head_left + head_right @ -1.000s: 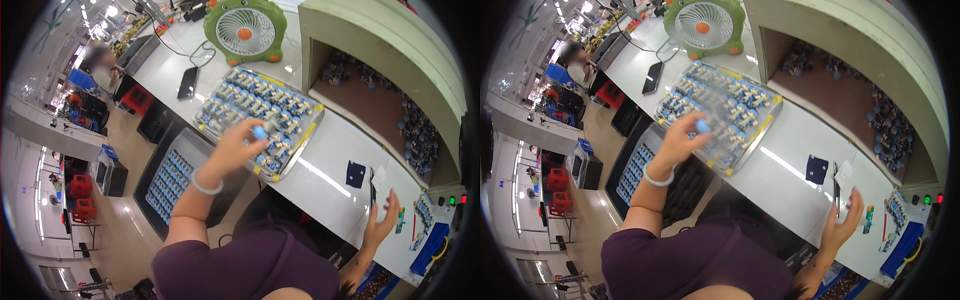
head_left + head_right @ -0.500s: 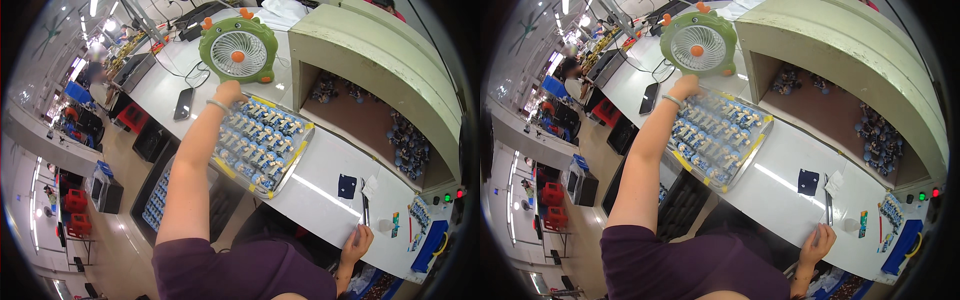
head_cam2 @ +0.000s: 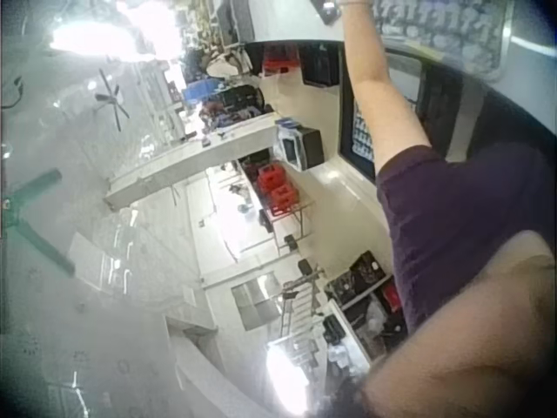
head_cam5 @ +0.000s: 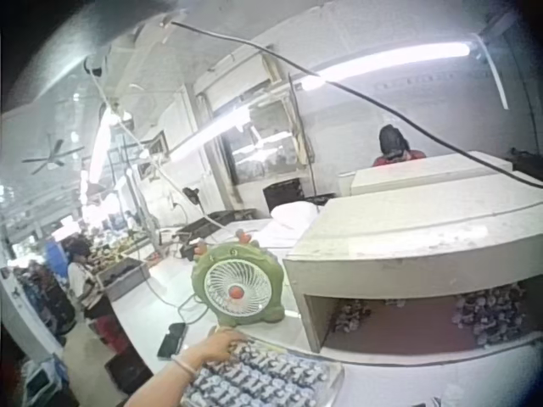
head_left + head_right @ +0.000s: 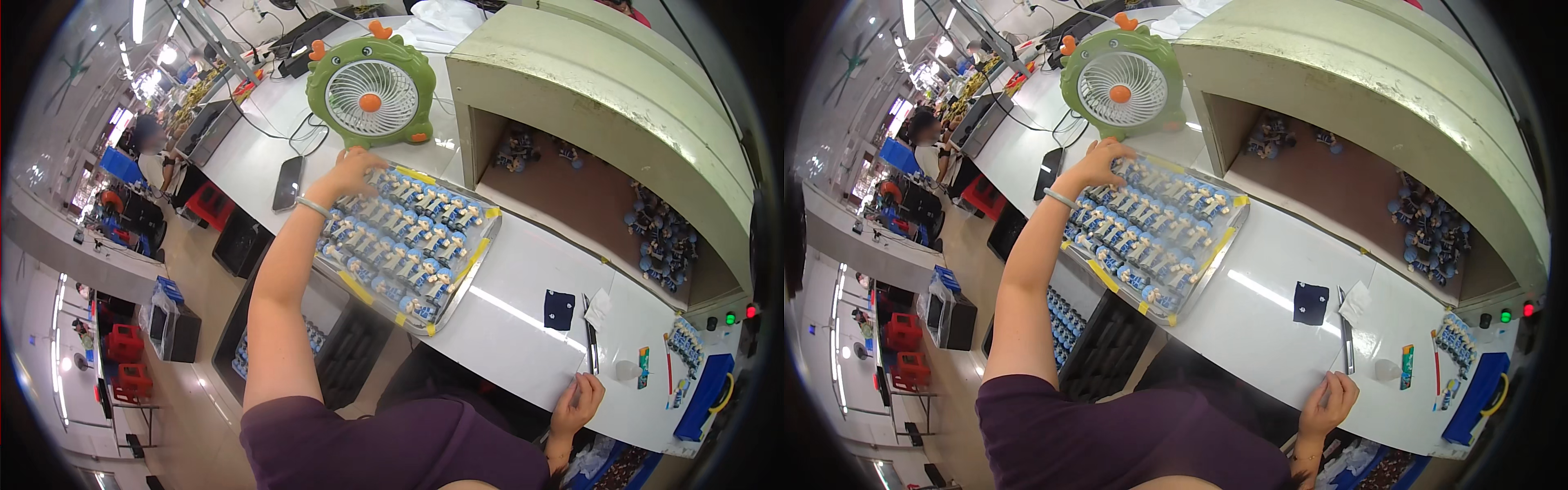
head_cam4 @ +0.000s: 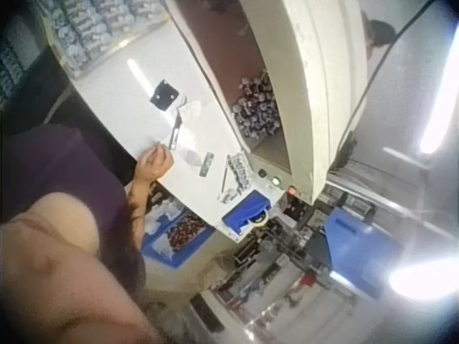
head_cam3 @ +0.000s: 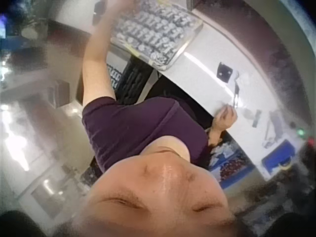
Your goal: The person assembles small anime figurines and applies glue to them using a glue bottle at a manufacturing workstation.
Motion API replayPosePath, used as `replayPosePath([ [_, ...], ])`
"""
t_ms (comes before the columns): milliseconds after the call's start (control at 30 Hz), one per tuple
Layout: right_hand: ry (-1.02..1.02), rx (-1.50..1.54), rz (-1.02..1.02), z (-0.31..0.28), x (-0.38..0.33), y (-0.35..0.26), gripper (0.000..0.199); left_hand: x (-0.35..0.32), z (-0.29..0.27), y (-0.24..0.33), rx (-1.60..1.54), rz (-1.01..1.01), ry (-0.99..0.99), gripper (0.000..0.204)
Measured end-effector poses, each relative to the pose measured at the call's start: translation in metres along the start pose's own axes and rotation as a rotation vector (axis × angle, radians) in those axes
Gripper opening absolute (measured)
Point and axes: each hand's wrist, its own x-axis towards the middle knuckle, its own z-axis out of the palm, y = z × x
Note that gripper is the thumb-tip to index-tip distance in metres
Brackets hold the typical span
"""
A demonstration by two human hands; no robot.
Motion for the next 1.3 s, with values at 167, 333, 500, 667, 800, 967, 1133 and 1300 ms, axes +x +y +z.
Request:
replayPosePath([
  [167,0.023,-0.001,0.008,0.001,0.003,-0.003,0.016,0.005,-0.004,-0.005,-0.1,0.067,0.078,0.067],
  [333,0.039,0.002,0.023,-0.001,0.006,-0.005,0.017,0.011,-0.005,-0.018,-0.083,-0.062,-0.112,0.075],
  [500,0.079,0.054,-0.003,-0.006,0.008,0.0,0.02,0.006,-0.011,0.033,-0.058,0.254,0.114,0.073],
  [667,0.065,0.082,-0.007,-0.013,0.012,0.003,0.022,0.02,-0.014,0.199,-0.498,0.503,-0.204,0.04],
  [800,0.064,0.084,-0.054,-0.018,0.008,0.008,0.022,0.101,0.027,0.304,-0.296,0.625,-0.053,0.033],
  [967,0.119,0.061,-0.061,-0.013,0.006,0.009,0.025,0.257,0.102,0.377,0.221,0.647,0.737,0.03],
  [1133,0.196,0.016,-0.03,-0.01,-0.002,0.01,0.023,0.243,0.052,0.45,-0.219,0.756,0.901,0.029],
  [1300,0.174,0.039,-0.07,-0.014,-0.003,0.007,0.024,0.267,0.051,0.414,0.051,0.81,1.013,0.031],
])
